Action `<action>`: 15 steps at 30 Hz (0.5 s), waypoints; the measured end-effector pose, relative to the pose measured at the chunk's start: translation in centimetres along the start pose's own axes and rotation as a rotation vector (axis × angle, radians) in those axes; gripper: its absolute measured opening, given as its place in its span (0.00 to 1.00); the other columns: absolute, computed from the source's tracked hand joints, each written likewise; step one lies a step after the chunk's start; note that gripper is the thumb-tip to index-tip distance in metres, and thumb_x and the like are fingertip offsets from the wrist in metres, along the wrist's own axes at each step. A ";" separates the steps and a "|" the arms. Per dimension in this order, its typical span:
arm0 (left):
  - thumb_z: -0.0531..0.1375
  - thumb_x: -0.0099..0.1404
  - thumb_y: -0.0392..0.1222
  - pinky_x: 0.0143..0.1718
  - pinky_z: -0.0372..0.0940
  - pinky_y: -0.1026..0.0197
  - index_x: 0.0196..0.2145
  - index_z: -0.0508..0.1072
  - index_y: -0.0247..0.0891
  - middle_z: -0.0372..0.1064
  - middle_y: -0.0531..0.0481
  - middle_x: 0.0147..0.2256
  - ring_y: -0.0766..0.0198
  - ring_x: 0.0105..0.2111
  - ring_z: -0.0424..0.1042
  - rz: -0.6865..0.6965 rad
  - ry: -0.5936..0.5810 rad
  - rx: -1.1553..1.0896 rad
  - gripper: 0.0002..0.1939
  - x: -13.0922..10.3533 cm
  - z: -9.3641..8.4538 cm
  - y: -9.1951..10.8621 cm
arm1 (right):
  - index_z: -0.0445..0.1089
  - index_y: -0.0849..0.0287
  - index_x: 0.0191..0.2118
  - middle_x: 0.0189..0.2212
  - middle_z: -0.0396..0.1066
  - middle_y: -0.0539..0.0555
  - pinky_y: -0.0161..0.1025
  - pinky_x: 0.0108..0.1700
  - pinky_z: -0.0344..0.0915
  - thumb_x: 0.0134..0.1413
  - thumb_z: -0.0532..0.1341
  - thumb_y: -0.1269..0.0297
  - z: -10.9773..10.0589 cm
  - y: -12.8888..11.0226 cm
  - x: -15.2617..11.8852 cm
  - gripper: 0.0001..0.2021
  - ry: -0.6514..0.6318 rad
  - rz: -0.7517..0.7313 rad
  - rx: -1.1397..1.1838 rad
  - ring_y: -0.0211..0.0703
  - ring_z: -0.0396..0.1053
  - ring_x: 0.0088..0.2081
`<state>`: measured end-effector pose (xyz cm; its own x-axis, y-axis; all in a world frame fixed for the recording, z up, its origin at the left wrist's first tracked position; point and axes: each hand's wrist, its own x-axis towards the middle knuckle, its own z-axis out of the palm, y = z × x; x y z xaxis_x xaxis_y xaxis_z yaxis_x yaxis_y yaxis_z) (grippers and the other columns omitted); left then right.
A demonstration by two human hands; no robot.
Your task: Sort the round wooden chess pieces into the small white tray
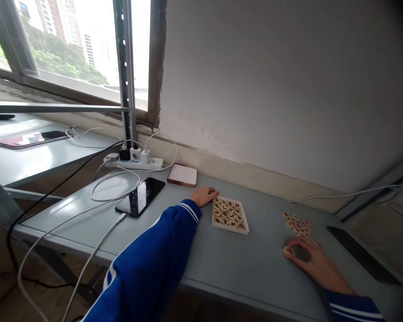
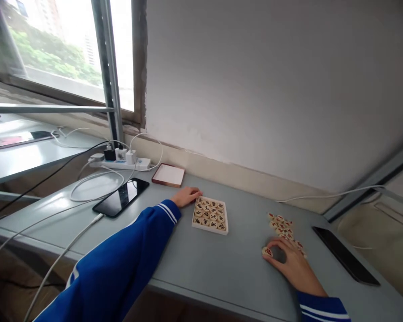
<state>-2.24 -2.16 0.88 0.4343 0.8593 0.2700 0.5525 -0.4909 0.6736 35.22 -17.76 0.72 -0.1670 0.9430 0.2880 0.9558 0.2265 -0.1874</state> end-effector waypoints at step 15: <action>0.47 0.59 0.59 0.28 0.55 0.64 0.34 0.73 0.32 0.69 0.49 0.22 0.64 0.24 0.65 -0.053 -0.054 0.028 0.27 0.6 -0.6 -1.3 | 0.69 0.52 0.30 0.35 0.67 0.52 0.45 0.42 0.56 0.44 0.57 0.44 5.5 -16.4 16.2 0.17 0.159 -0.315 0.178 0.48 0.60 0.41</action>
<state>-3.08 -0.90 0.60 0.4412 0.8756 0.1966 0.5951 -0.4494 0.6662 15.54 -4.82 3.31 -0.3925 0.7740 0.4969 0.8045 0.5507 -0.2224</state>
